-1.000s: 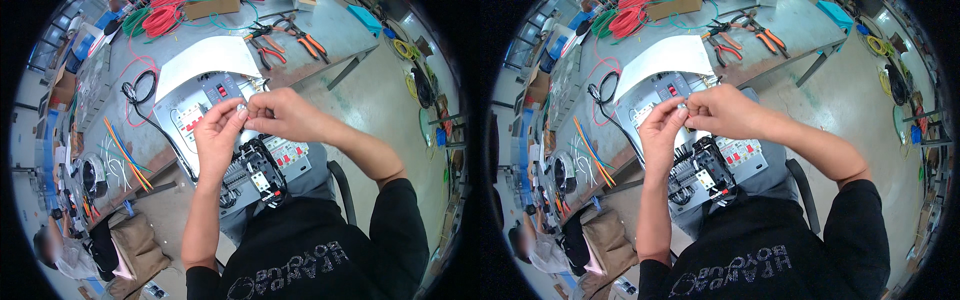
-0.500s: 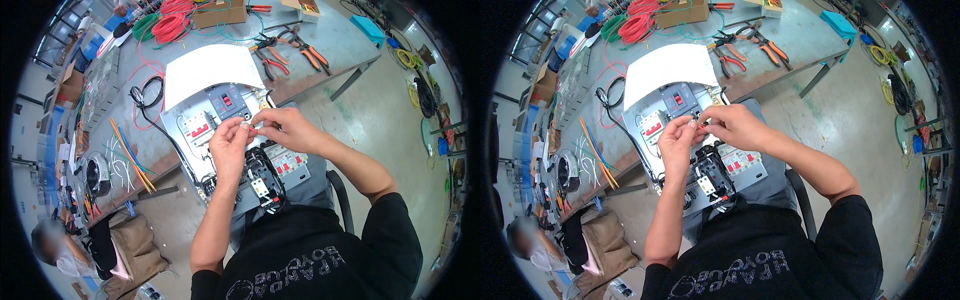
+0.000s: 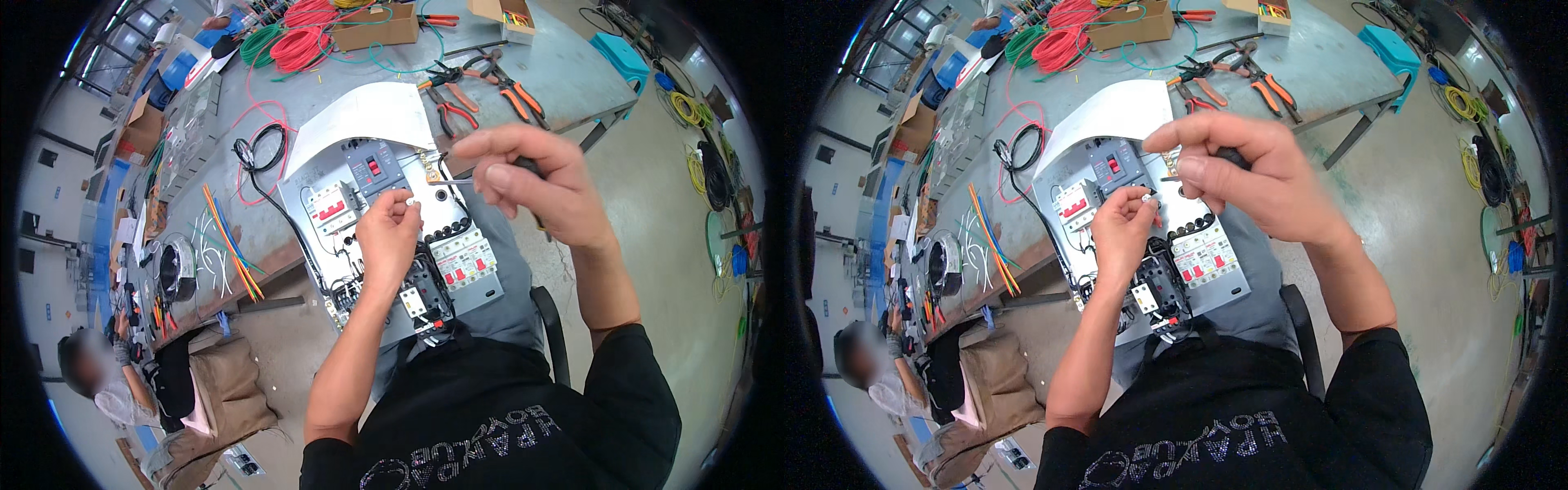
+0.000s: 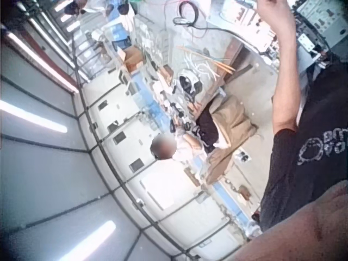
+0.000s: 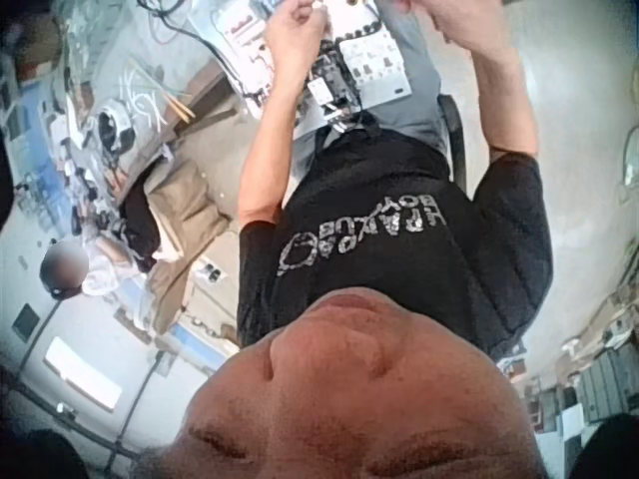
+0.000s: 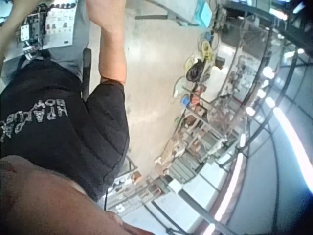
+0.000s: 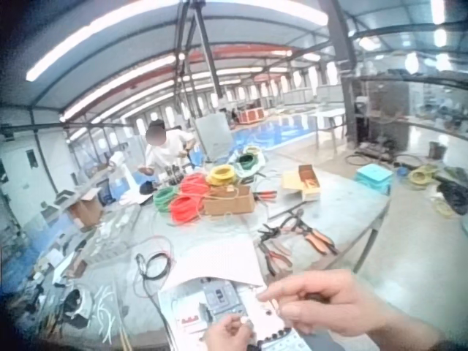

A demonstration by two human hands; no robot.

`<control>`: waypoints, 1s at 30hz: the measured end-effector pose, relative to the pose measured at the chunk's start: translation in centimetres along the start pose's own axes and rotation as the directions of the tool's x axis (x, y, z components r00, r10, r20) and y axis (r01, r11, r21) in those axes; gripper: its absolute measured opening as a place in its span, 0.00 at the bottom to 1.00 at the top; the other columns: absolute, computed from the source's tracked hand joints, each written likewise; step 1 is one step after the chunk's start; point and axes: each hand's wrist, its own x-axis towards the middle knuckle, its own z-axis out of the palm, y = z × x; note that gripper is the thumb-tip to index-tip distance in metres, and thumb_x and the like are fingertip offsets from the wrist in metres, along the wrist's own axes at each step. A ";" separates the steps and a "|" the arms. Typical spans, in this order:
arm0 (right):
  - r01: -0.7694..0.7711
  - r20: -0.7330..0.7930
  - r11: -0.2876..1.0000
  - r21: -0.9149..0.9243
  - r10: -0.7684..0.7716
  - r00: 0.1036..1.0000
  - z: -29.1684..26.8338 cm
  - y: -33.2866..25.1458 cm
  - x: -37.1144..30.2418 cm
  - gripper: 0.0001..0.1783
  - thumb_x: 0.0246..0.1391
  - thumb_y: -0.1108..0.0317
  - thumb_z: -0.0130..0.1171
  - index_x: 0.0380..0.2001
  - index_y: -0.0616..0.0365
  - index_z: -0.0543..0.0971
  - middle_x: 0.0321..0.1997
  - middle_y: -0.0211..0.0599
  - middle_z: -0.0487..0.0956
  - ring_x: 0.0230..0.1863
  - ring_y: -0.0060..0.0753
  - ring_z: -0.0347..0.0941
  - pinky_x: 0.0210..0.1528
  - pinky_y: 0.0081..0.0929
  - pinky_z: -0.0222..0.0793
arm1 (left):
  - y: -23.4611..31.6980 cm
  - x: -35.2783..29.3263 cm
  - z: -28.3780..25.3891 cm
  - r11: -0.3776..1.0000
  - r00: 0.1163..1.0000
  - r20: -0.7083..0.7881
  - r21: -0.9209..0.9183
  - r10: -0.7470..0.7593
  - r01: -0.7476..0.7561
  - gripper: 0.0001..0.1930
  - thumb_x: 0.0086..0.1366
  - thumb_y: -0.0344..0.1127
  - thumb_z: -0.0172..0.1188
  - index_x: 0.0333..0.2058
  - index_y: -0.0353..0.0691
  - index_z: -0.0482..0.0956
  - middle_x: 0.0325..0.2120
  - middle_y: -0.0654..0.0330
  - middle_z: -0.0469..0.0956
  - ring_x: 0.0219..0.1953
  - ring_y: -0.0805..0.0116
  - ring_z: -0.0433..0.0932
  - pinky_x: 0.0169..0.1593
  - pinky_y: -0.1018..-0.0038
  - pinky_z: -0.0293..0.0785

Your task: The person strips and twists colored wires, then inserts them into terminals on an electrical panel. They use a screwdriver to tighten the terminal screws and secure the connections. The person repeats this process for multiple wires of different colors.

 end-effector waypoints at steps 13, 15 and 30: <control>-0.033 0.171 0.996 0.088 0.018 0.985 0.3 1.5 3.0 0.17 0.71 0.69 0.58 0.57 0.64 0.83 0.29 0.27 0.79 0.26 0.12 0.69 0.30 0.15 0.65 | 2.1 -0.5 0.3 0.997 0.998 -0.060 0.074 -0.033 0.037 0.08 0.68 0.29 0.66 0.43 0.31 0.83 0.27 0.59 0.87 0.29 0.77 0.83 0.36 0.77 0.77; -0.035 0.174 0.997 0.064 0.023 0.984 0.4 1.8 3.3 0.17 0.71 0.69 0.57 0.57 0.64 0.83 0.29 0.26 0.78 0.26 0.11 0.69 0.30 0.14 0.65 | 2.1 -0.5 0.3 0.995 0.998 -0.065 0.098 -0.024 0.030 0.08 0.68 0.29 0.67 0.43 0.31 0.84 0.27 0.59 0.87 0.28 0.77 0.83 0.36 0.76 0.77; 0.020 0.318 0.993 -0.115 0.018 0.948 2.8 1.0 5.2 0.18 0.70 0.64 0.59 0.56 0.62 0.84 0.34 0.26 0.80 0.30 0.13 0.72 0.34 0.19 0.69 | 1.7 -0.3 0.2 0.923 0.992 -0.086 0.380 0.096 -0.056 0.08 0.67 0.35 0.68 0.37 0.36 0.85 0.24 0.57 0.86 0.27 0.66 0.84 0.37 0.66 0.79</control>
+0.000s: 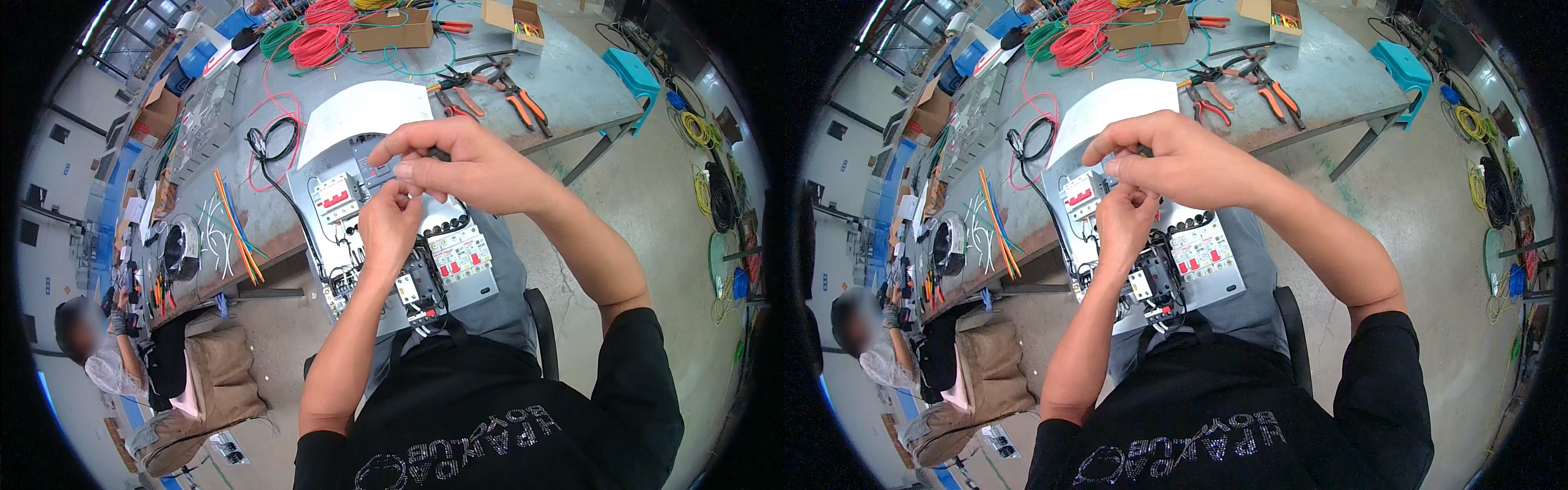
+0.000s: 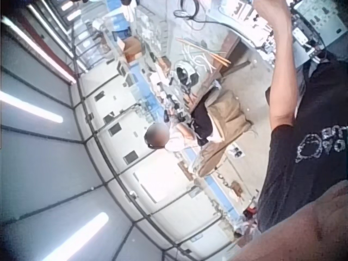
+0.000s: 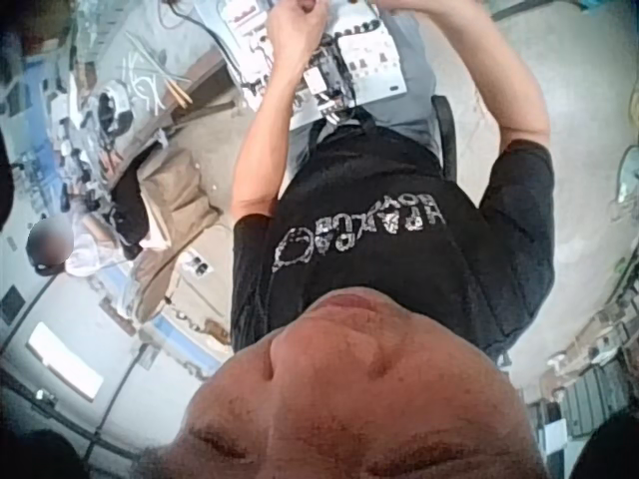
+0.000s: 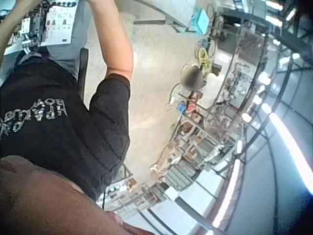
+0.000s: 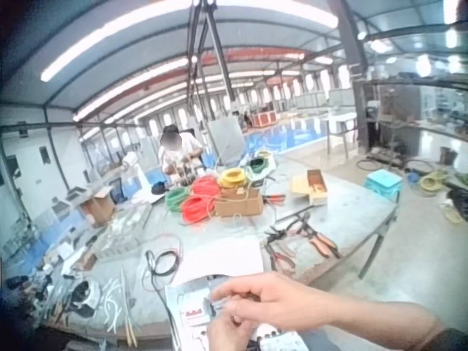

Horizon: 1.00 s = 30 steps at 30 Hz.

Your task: The person strips and twists colored wires, then inserts them into terminals on an electrical panel. They use a screwdriver to tighten the terminal screws and secure the connections. The person repeats this process for multiple wires of different colors.

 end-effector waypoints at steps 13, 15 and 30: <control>0.025 0.106 0.983 -0.182 -0.006 0.994 1.6 0.8 2.8 0.16 0.69 0.65 0.58 0.53 0.61 0.84 0.38 0.28 0.82 0.34 0.16 0.74 0.35 0.22 0.72 | -2.3 1.8 2.6 0.966 0.973 -0.100 0.175 0.208 -0.189 0.09 0.62 0.28 0.59 0.39 0.39 0.86 0.29 0.45 0.86 0.35 0.42 0.86 0.40 0.48 0.78; -0.028 0.119 0.990 -0.141 0.045 0.992 1.3 1.6 2.9 0.17 0.69 0.63 0.59 0.54 0.58 0.84 0.36 0.25 0.80 0.32 0.13 0.72 0.34 0.18 0.70 | -2.0 1.2 2.9 0.967 0.968 -0.128 0.170 0.214 -0.191 0.12 0.60 0.25 0.57 0.40 0.40 0.86 0.32 0.42 0.85 0.37 0.38 0.85 0.41 0.45 0.79; -0.020 0.141 0.693 -0.721 0.175 0.974 1.2 -2.1 4.4 0.31 0.53 0.76 0.60 0.63 0.60 0.78 0.29 0.42 0.81 0.30 0.34 0.79 0.37 0.35 0.75 | 0.8 1.0 3.0 0.970 0.976 -0.215 0.244 0.034 0.020 0.13 0.58 0.23 0.62 0.43 0.32 0.77 0.32 0.41 0.85 0.40 0.38 0.86 0.45 0.45 0.81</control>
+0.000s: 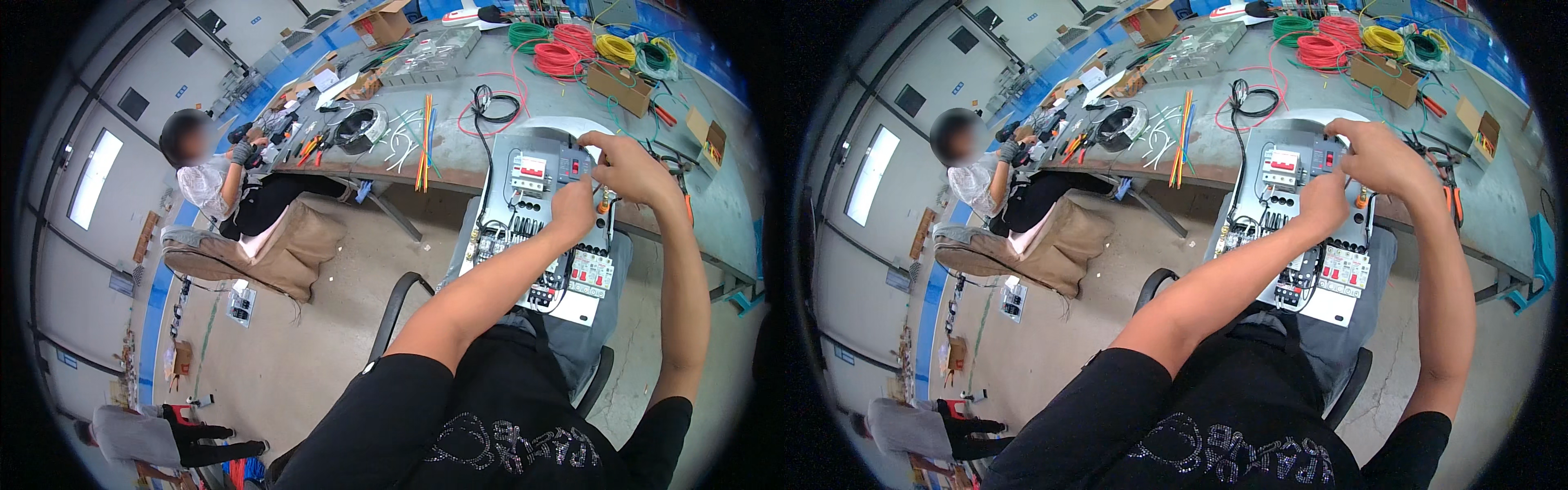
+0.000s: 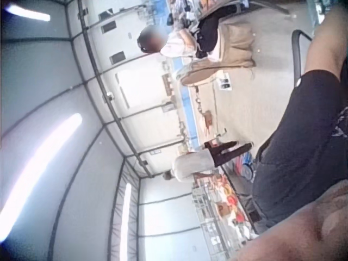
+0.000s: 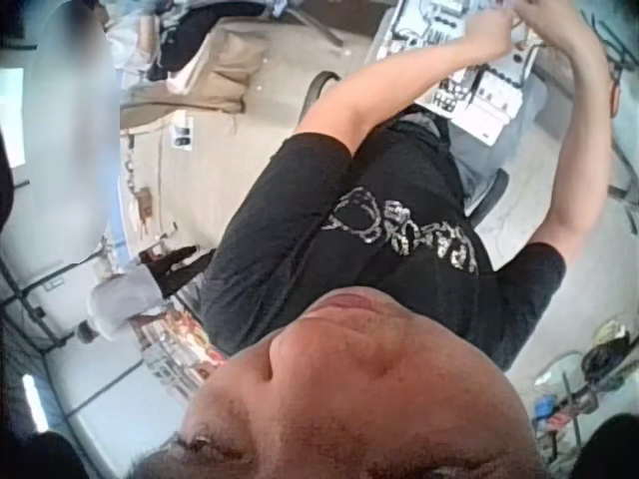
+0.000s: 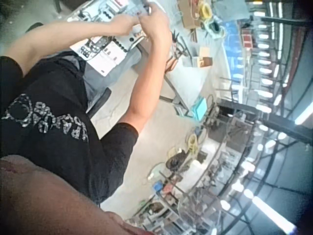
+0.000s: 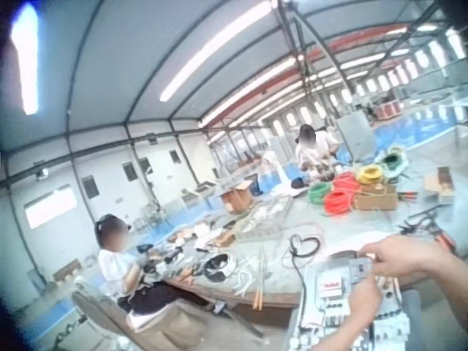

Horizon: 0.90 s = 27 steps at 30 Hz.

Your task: The person strips and twists colored wires, then inserts them into terminals on an electrical panel. They use a screwdriver to tighten the terminal screws and secure the connections. The person repeats this process for multiple wires of different colors.

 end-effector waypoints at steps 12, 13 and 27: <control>0.087 0.043 0.974 -0.207 -0.080 0.996 0.5 1.2 1.6 0.36 0.49 0.81 0.60 0.66 0.53 0.77 0.59 0.53 0.84 0.61 0.58 0.80 0.63 0.47 0.76 | -3.8 1.2 4.2 0.994 0.978 -0.186 0.078 0.096 -0.083 0.07 0.61 0.30 0.63 0.31 0.30 0.83 0.29 0.40 0.85 0.35 0.39 0.87 0.42 0.48 0.83; 0.099 0.088 0.963 -0.249 -0.079 0.993 0.1 1.2 1.4 0.35 0.49 0.82 0.59 0.64 0.55 0.78 0.60 0.54 0.83 0.61 0.56 0.80 0.62 0.46 0.77 | -2.9 1.8 3.2 0.987 1.000 0.021 0.163 -0.015 0.011 0.06 0.62 0.29 0.62 0.30 0.31 0.84 0.26 0.40 0.85 0.29 0.48 0.89 0.36 0.55 0.85; 0.134 -0.009 0.974 -0.182 -0.138 0.990 -0.1 2.3 0.1 0.28 0.49 0.81 0.60 0.57 0.57 0.82 0.53 0.49 0.86 0.56 0.55 0.83 0.55 0.47 0.79 | 0.1 0.4 -1.6 0.855 0.857 0.429 -0.290 -0.286 0.430 0.11 0.64 0.22 0.66 0.45 0.30 0.89 0.29 0.58 0.86 0.27 0.73 0.81 0.28 0.73 0.74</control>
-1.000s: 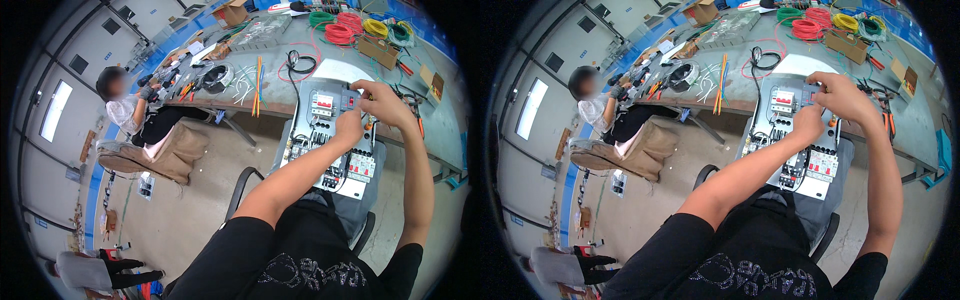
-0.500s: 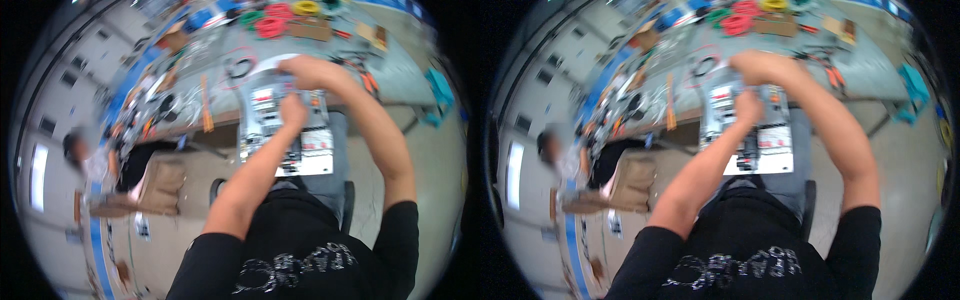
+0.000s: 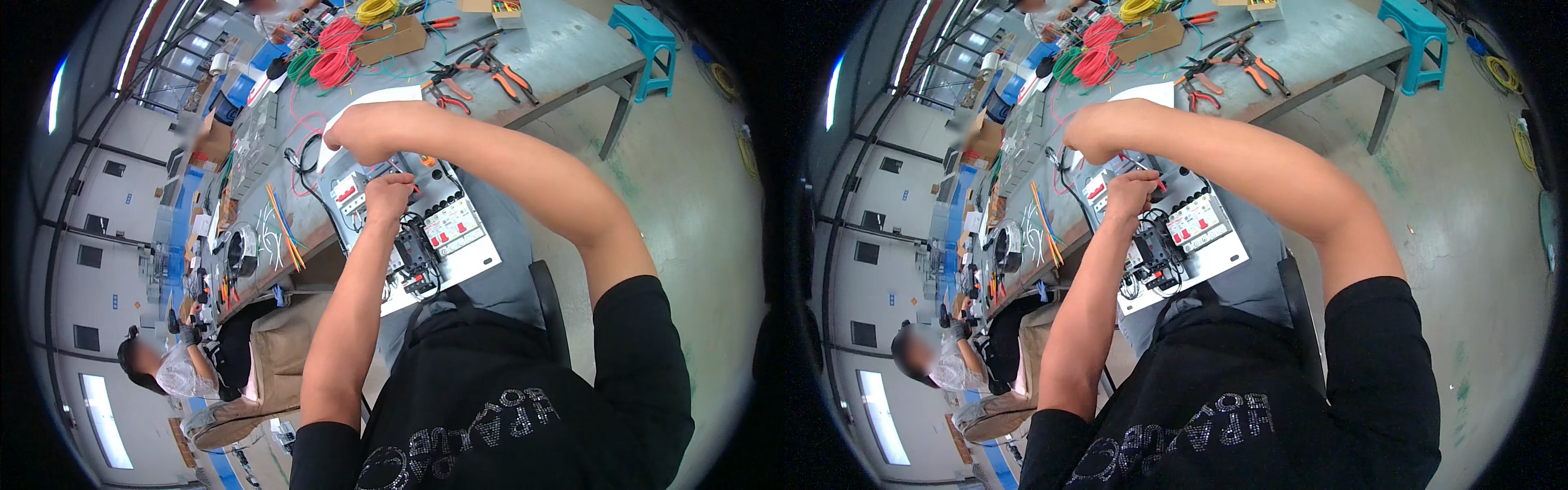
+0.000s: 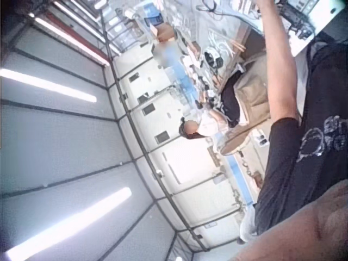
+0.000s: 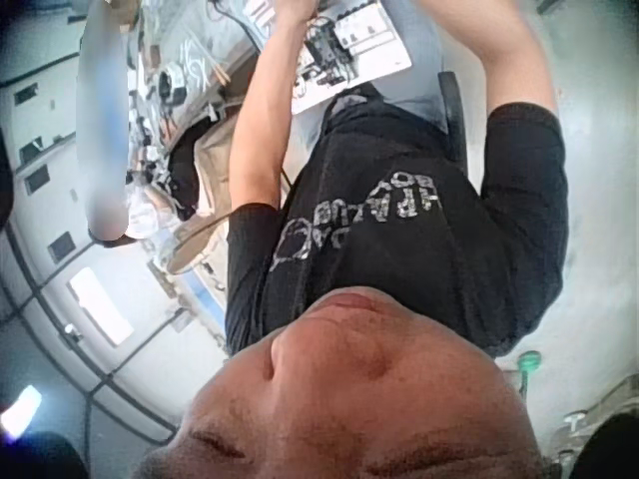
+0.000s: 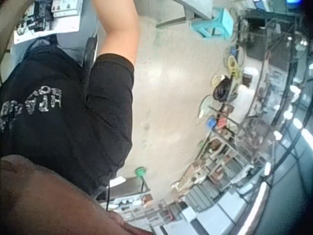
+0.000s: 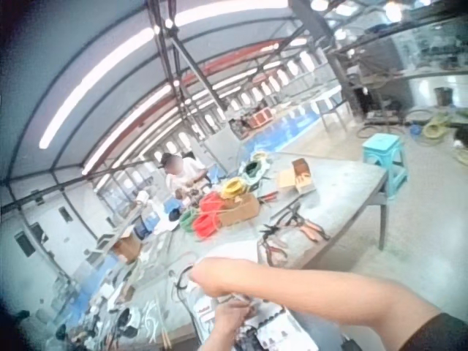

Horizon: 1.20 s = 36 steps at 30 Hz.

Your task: The person strips and twists colored wires, then inserts them into terminals on an electrical panel. They use a screwdriver to tighten the terminal screws and secure the connections. The person repeats this process for multiple wires of different colors.

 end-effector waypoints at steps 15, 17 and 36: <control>0.099 -0.070 0.994 0.039 -0.096 0.993 3.4 0.2 0.2 0.24 0.49 0.80 0.62 0.53 0.58 0.82 0.46 0.51 0.87 0.51 0.56 0.84 0.51 0.48 0.80 | 0.5 -2.9 2.1 0.627 0.957 0.136 0.730 0.257 -0.272 0.19 0.64 0.38 0.67 0.49 0.31 0.83 0.50 0.40 0.84 0.54 0.40 0.82 0.58 0.49 0.78; 0.141 -0.104 0.990 0.013 -0.139 0.985 3.8 0.3 0.2 0.21 0.49 0.80 0.62 0.49 0.59 0.82 0.42 0.51 0.86 0.49 0.57 0.84 0.49 0.50 0.79 | 0.6 -3.3 2.6 0.596 0.954 0.124 0.757 0.272 -0.268 0.21 0.64 0.38 0.68 0.51 0.32 0.81 0.52 0.43 0.82 0.56 0.40 0.81 0.60 0.50 0.78; 0.119 -0.229 0.990 0.080 -0.098 0.968 3.9 1.0 -0.7 0.21 0.50 0.82 0.59 0.48 0.57 0.83 0.40 0.55 0.86 0.47 0.62 0.83 0.49 0.52 0.77 | 0.3 -1.0 3.8 0.228 0.863 0.175 0.922 0.474 -0.312 0.08 0.59 0.26 0.69 0.36 0.46 0.91 0.38 0.57 0.90 0.41 0.58 0.91 0.39 0.65 0.87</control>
